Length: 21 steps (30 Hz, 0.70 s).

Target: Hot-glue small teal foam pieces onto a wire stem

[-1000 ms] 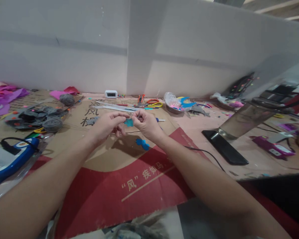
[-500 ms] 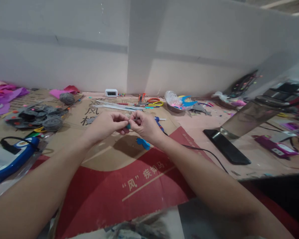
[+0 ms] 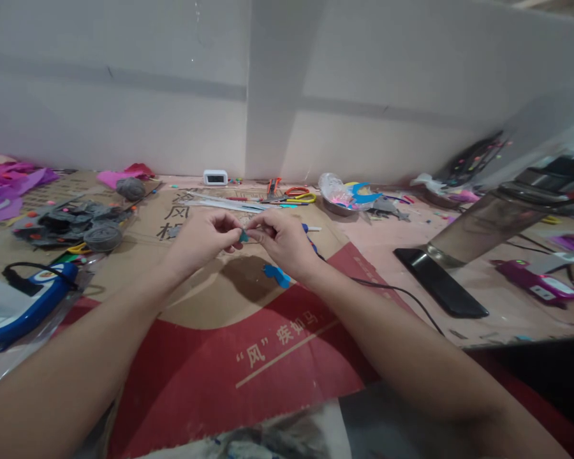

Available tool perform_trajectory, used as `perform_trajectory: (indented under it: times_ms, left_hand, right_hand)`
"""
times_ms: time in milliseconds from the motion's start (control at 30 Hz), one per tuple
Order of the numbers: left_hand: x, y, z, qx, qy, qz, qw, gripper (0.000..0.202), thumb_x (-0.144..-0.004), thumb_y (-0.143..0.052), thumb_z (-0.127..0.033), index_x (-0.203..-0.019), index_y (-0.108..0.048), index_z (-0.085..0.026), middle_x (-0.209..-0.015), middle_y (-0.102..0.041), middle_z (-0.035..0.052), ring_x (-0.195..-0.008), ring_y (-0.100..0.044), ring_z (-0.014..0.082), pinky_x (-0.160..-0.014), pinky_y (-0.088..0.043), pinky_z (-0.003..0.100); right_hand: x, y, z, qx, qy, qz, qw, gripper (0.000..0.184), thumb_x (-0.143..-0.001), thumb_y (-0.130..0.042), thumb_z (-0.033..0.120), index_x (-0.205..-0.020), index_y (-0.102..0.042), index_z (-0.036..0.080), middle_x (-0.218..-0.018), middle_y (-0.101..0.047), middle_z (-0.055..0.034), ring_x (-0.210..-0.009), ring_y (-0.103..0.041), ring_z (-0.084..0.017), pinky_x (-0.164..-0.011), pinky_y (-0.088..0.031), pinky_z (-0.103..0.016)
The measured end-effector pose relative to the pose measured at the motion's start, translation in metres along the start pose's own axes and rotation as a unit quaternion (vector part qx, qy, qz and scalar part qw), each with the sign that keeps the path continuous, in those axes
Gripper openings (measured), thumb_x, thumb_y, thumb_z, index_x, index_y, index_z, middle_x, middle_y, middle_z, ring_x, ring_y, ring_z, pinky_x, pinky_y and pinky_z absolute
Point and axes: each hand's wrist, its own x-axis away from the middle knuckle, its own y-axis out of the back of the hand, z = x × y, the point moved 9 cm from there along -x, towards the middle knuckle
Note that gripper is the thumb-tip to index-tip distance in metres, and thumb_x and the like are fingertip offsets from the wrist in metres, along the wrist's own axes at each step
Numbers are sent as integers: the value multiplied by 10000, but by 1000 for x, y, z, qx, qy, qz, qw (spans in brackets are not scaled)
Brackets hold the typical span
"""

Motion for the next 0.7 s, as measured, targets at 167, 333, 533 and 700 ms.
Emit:
perform_trajectory:
  times_ms: [167,333,533,700]
  left_hand:
    - [3,-5,-4,-24,-10,13,1000,123,-764,-647,-273,-810,-672,-163,-670,-676,22,-626,-665,152,-577,-507,263]
    - [5,-8,-2,-51,8,20,998,166,-778,-631,-295,-842,-696,-155,-642,-679,9,-587,-639,137,-568,-497,251]
    - [3,-13,2,-56,3,29,998,111,-756,-631,-246,-798,-696,-166,-636,-692,9,-563,-637,134,-563,-501,244]
    - [-4,10,-1,-76,-45,-48,995,73,-754,-641,-234,-761,-690,-181,-660,-699,14,-593,-651,144,-559,-493,232]
  right_hand:
    - [0,4,0,29,-3,-18,999,167,-890,-620,320,-792,-633,185,-714,-554,10,-664,-444,-122,-646,-332,-266]
    - [2,3,3,68,-9,-7,998,212,-915,-578,340,-785,-625,179,-726,-580,-7,-688,-475,-130,-657,-336,-264]
    - [2,0,4,116,-19,16,993,294,-963,-485,346,-773,-621,167,-744,-591,-23,-733,-505,-139,-680,-330,-266]
    - [1,-3,1,68,-20,21,997,315,-963,-483,374,-757,-607,171,-711,-578,-7,-697,-491,-127,-660,-323,-259]
